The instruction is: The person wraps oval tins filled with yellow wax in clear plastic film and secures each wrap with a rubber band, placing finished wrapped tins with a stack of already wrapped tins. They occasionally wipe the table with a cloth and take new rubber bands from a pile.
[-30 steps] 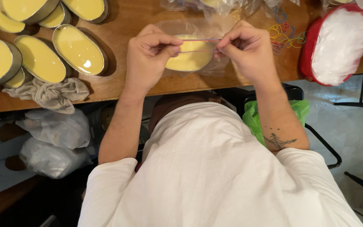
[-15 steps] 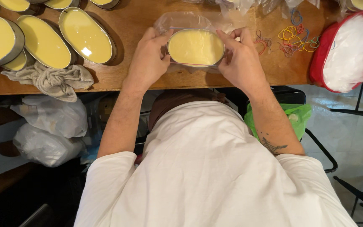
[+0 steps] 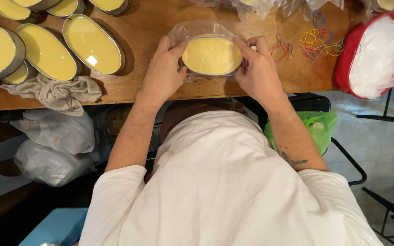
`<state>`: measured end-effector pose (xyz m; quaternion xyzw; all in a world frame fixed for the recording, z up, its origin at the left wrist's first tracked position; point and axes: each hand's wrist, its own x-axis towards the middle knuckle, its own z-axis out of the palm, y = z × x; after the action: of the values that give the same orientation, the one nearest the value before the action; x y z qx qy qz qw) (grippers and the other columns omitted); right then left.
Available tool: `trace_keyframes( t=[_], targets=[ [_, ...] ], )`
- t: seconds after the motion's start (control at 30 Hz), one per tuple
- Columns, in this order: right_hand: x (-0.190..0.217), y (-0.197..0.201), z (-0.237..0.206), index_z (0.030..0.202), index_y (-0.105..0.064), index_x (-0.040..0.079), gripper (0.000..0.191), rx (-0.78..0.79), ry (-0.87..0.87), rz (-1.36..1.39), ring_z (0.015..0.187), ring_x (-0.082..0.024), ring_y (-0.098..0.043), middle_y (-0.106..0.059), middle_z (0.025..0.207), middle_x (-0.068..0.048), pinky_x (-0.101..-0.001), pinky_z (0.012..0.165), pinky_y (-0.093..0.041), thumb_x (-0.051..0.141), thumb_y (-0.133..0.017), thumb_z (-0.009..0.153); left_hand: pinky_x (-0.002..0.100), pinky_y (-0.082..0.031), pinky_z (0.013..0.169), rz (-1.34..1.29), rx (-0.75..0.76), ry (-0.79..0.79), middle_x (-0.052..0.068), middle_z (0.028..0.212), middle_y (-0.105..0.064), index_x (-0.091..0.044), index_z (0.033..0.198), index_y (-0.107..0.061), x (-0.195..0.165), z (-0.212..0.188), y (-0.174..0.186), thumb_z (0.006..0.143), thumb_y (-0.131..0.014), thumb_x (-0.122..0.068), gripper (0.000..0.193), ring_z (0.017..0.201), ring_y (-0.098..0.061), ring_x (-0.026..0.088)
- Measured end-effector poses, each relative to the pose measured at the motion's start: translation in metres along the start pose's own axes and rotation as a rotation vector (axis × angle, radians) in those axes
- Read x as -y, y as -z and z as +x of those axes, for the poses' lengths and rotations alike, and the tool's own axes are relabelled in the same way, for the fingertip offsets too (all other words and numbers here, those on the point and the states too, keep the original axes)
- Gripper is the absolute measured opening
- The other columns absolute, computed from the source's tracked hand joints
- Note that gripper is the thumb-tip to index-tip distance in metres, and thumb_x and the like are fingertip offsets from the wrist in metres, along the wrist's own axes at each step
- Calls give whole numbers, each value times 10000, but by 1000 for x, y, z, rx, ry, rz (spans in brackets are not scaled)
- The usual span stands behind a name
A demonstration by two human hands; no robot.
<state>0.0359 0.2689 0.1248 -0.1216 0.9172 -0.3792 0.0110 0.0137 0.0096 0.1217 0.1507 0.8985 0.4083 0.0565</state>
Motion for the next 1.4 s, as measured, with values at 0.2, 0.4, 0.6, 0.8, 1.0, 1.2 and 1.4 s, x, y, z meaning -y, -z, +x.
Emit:
trace_keyframes(
  t=[0.2,0.4,0.6,0.8,1.0,1.2,1.4],
  targets=[
    [-11,-3,4,1425,-633,10,622,8,-59,136,892,-172,-616,-542,1148,-101,-285,784,-555,-168,-632,829,313,-583,772,-159,39,35,124,1086,-601,-41,1353,-667,16,7,4,771,-752,140,615,858,-689,230],
    [-23,-1,9,1428,-640,59,604,73,-172,353,901,-132,-577,-531,1109,-42,-259,823,-545,-148,-694,863,252,-613,696,-364,91,79,59,1036,-603,-37,1296,-680,30,18,5,710,-749,179,628,802,-697,119],
    [-27,1,8,1419,-620,75,649,128,-227,347,933,-134,-582,-543,1142,-18,-264,839,-542,-156,-689,816,251,-597,700,-341,99,77,52,1039,-606,-33,1270,-675,30,19,3,692,-768,167,618,801,-658,116],
    [-31,3,12,1461,-555,86,695,180,-204,396,1041,-154,-619,-535,1248,-47,-294,890,-564,-148,-712,825,267,-597,733,-342,158,107,48,1078,-609,-42,1301,-624,24,23,7,723,-768,155,628,835,-652,127],
    [-11,29,13,1581,-430,147,822,141,-324,193,1063,-231,-673,-557,1303,-111,-335,892,-564,-45,-673,819,273,-593,743,-328,156,143,92,1151,-552,-87,1466,-510,5,17,25,740,-689,179,793,861,-670,165],
    [40,15,31,1498,-424,133,1088,93,144,-261,1330,-446,-408,-439,1419,-213,-582,993,-431,339,-957,571,308,-558,768,-137,75,46,99,1149,-576,-108,1490,-530,-17,22,54,835,-753,77,716,911,-648,193],
    [62,-19,61,1606,-276,188,1168,340,-53,-537,1233,-417,-446,-426,1361,-190,-613,893,-473,143,-877,606,316,-550,866,-147,8,-94,89,1169,-601,-89,1461,-567,-25,37,66,844,-812,-14,668,974,-647,188]
  ],
)
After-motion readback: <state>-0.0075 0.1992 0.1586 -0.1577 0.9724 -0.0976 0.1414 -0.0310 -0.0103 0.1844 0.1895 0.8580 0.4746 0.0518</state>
